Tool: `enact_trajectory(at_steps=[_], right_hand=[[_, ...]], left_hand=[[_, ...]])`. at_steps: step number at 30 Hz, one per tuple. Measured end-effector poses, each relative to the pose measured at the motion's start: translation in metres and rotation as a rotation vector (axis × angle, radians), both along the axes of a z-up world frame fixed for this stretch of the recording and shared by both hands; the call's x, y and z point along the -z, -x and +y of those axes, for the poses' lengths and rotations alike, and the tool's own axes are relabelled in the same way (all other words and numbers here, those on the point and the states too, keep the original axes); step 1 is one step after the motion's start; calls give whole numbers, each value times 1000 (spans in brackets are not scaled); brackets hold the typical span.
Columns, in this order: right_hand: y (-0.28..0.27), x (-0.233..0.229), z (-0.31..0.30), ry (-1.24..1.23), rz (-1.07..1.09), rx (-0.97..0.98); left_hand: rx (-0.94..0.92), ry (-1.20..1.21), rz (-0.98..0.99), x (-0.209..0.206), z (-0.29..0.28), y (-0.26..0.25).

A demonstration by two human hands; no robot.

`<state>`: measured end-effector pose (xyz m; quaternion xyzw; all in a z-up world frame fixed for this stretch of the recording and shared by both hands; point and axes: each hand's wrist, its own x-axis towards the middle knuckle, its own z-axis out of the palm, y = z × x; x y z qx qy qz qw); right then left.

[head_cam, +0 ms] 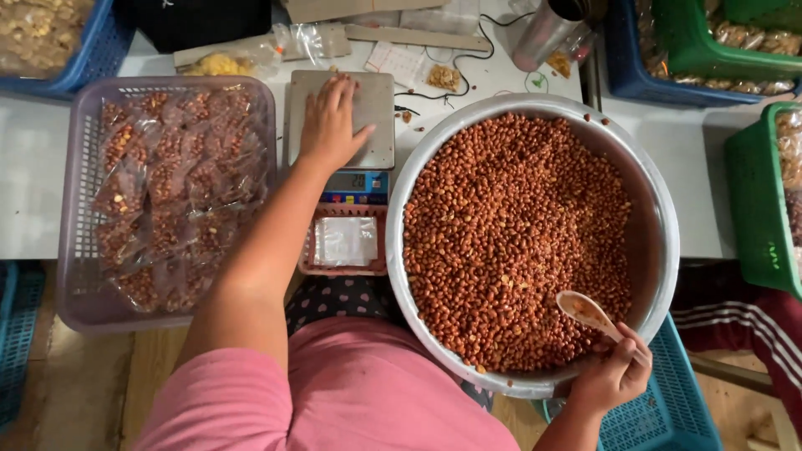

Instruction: Scooping peanuts from a large basin, weighing them on a digital scale, and placing them into small plastic bags for packaging.

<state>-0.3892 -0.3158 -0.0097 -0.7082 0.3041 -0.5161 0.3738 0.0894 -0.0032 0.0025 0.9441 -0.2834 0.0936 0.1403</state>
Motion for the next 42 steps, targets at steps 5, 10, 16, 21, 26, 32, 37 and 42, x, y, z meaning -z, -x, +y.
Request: enact_trajectory(at_steps=[5, 10, 16, 21, 26, 32, 37, 42], right_hand=[[0, 1, -1, -36, -1, -2], [-2, -5, 0, -6, -28, -48], [3, -3, 0, 47, -29, -42], [6, 0, -6, 78, 7, -36], [2, -5, 0, 12, 1, -32], [3, -6, 0, 44, 9, -10], [3, -1, -4, 11, -27, -27], [2, 1, -4, 15, -28, -25]], left_hand=[[233, 977, 53, -69, -29, 74], [460, 1798, 1132, -86, -44, 133], [403, 1673, 1681, -36, -64, 164], [506, 1413, 1739, -27, -67, 179], [353, 1345, 2019, -25, -77, 191], [509, 1204, 1701, -61, -60, 207], [359, 1009, 422, -56, -25, 149], [-36, 72, 87, 14, -7, 52]])
